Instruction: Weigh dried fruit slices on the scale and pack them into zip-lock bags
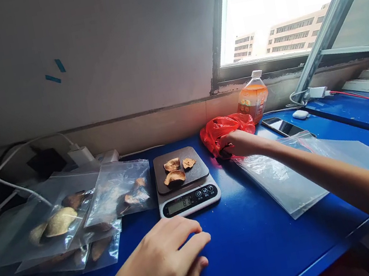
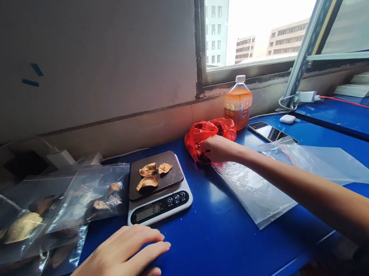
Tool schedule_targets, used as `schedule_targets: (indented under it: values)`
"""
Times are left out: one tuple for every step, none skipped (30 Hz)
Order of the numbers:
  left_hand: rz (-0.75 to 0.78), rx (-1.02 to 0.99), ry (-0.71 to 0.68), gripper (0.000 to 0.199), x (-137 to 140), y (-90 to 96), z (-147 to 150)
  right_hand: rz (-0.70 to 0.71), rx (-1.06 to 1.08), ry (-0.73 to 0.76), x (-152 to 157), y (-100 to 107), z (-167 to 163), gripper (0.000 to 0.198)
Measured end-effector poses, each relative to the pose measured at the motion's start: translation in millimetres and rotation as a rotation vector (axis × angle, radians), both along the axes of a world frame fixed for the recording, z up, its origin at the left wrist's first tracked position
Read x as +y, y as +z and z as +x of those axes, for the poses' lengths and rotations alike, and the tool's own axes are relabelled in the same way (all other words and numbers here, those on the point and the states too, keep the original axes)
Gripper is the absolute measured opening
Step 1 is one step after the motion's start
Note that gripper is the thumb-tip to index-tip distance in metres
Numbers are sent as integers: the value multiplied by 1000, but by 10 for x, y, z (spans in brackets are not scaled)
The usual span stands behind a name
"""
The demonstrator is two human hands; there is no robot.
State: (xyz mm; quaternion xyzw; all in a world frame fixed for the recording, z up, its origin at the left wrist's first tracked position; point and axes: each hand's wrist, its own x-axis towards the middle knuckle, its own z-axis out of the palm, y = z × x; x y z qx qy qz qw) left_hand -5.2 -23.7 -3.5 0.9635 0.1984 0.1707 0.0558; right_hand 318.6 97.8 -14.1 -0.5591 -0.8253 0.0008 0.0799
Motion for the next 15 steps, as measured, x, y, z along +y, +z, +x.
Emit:
schedule_targets:
  values:
    - [-9,6,-1,22,0,1,0,17,10,0,-13,14,25,23]
    - [-18,13,-4,22,-1,3,1,37,19,-1,-24,29,49,22]
    - [-23,16,-5,22,-3,4,4,56,30,-4,-32,44,71,21]
    - [-24,21,-7,22,-5,5,8,72,40,-7,-37,58,89,21]
    - [-21,23,-7,22,-7,7,13,84,50,-11,-38,69,102,21]
    - [-19,25,-9,22,-9,8,17,93,59,-16,-35,77,108,21]
    - [-17,26,-11,22,-10,8,20,100,69,-23,-30,83,109,21]
    - [-17,27,-13,22,-10,7,22,107,78,-31,-20,87,103,22]
    - [-19,30,-15,22,-9,4,22,116,86,-38,-8,88,92,24]
    - [-20,30,-17,22,-7,0,23,124,93,-42,7,89,78,28]
    - [-18,27,-20,22,-4,-5,23,132,96,-40,24,89,61,33]
    - [-15,25,-23,22,0,-11,23,137,95,-33,41,89,45,37]
    - [-12,23,-26,22,3,-16,23,142,92,-23,58,90,29,41]
    - [-9,20,-28,22,6,-19,24,150,88,-12,73,91,13,42]
    - [-6,17,-31,22,8,-19,25,166,85,0,83,91,-3,42]
